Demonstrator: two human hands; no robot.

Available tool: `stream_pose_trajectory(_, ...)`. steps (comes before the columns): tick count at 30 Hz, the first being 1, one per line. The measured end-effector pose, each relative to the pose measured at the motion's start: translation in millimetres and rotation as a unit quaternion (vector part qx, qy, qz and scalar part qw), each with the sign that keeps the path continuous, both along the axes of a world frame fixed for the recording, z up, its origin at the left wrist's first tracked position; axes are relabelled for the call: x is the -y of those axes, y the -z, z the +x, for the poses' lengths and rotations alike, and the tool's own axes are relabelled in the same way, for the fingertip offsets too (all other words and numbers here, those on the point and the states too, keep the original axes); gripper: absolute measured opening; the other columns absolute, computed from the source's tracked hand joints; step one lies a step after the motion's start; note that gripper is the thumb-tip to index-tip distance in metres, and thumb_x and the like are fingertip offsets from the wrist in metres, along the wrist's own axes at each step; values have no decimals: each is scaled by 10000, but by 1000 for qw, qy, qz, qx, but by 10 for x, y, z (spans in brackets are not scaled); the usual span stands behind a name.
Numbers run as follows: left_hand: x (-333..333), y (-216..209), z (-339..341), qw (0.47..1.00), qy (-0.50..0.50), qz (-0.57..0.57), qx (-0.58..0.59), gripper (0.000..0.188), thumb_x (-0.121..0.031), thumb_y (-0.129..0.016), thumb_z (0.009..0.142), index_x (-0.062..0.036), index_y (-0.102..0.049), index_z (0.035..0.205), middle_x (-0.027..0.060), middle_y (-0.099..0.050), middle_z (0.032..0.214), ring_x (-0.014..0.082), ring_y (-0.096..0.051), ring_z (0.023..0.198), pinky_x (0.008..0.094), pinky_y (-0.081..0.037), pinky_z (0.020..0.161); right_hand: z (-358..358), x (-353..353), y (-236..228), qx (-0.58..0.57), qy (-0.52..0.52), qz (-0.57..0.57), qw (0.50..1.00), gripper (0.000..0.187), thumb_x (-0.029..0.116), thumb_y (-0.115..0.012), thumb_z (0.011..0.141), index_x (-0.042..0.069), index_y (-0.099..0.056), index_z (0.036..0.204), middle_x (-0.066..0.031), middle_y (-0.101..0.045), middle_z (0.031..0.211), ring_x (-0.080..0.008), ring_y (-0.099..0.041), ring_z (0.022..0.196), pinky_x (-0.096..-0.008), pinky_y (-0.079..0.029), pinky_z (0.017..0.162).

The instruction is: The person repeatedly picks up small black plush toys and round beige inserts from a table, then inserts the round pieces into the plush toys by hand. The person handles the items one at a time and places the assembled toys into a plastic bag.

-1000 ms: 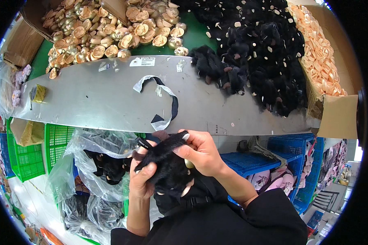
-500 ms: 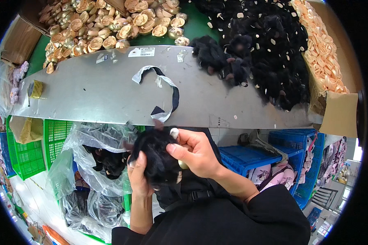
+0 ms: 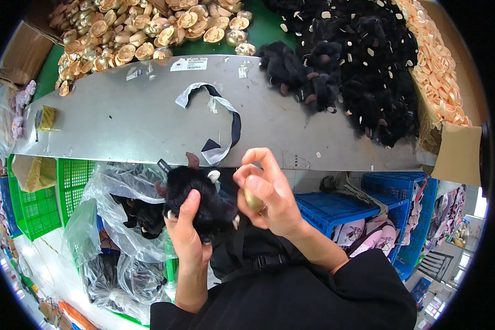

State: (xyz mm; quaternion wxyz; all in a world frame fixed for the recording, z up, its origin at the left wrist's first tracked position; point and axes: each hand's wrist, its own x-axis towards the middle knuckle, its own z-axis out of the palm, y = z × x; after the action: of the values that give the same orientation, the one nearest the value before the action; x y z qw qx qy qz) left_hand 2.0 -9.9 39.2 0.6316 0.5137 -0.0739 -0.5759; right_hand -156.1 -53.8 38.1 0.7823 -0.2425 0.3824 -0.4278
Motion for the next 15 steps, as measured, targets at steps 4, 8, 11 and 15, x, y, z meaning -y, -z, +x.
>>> stream_pose_trajectory(4,-14,35,-12,996,-48,64,-25,348,-103,-702,929,2,-619,1249,97,-689,1105,205,-701,963,358,-586,859,-142,-55,3,1,-44,-61,997,444,60,-701,875,84,-431,1227,-77,-494,1106,-81,-505,581,-202,-389,431)
stream_pose_trajectory(8,-19,63,-35,1000,-12,25,7,361,-248,-623,1004,-22,-602,1285,84,-693,1168,201,-702,1018,352,-574,886,-97,-164,-169,76,-23,-91,993,403,112,-633,887,53,-395,1207,-162,-499,1108,-146,-570,584,-243,-476,435)
stream_pose_trajectory(11,-46,31,-37,998,-29,44,25,359,-206,-658,982,-14,-605,1281,89,-687,1163,206,-694,1021,355,-571,890,-102,-173,-201,80,-22,-103,991,350,178,-577,915,67,-353,1160,-194,-492,1100,-177,-599,593,-265,-494,411)
stream_pose_trajectory(15,-77,-11,-38,997,-24,47,51,358,-186,-683,966,-21,-605,1274,92,-688,1153,209,-695,1009,350,-571,885,-124,-203,-255,53,-51,-100,992,294,191,-538,932,80,-325,1103,-212,-484,1095,-187,-622,609,-261,-498,399)
